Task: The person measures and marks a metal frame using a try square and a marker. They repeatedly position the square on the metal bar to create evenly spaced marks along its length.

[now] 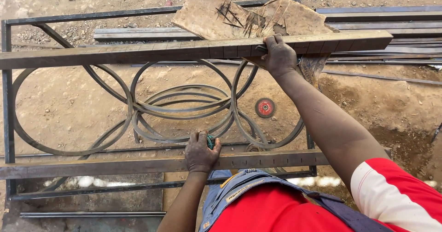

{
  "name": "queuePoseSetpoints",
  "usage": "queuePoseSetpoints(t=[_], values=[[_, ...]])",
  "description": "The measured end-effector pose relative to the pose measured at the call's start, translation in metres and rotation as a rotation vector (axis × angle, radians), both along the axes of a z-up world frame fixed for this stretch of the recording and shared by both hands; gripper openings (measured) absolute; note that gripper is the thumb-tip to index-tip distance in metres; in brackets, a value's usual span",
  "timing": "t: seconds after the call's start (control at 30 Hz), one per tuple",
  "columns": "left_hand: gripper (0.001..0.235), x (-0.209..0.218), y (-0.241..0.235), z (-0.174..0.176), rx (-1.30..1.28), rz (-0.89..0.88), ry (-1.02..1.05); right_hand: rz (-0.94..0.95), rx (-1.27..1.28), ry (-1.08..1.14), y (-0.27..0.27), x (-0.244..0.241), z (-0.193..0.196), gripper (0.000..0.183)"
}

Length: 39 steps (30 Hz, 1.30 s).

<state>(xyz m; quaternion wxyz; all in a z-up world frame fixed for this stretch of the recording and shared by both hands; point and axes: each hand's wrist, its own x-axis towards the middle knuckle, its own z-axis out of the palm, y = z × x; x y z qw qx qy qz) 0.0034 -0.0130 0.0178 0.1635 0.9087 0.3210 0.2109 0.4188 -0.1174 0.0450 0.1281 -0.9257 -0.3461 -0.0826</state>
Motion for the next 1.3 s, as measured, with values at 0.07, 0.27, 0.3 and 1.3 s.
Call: queuePoseSetpoints(t=[0.07, 0.27, 0.3, 1.3], values=[[0.049, 0.000, 0.000, 0.001, 0.005, 0.001, -0.002, 0.003, -0.007, 0.012, -0.001, 0.001, -0.002, 0.059], [0.047, 0.001, -0.001, 0.014, -0.025, -0.008, 0.006, -0.020, -0.051, 0.100, 0.005, 0.005, 0.011, 0.059], [0.047, 0.002, 0.000, 0.015, -0.036, -0.009, 0.010, -0.024, -0.064, 0.128, 0.006, 0.009, 0.011, 0.061], [0.048, -0.001, 0.000, 0.021, -0.109, -0.037, 0.156, 0.003, -0.265, 0.166, 0.021, 0.002, 0.041, 0.053]])
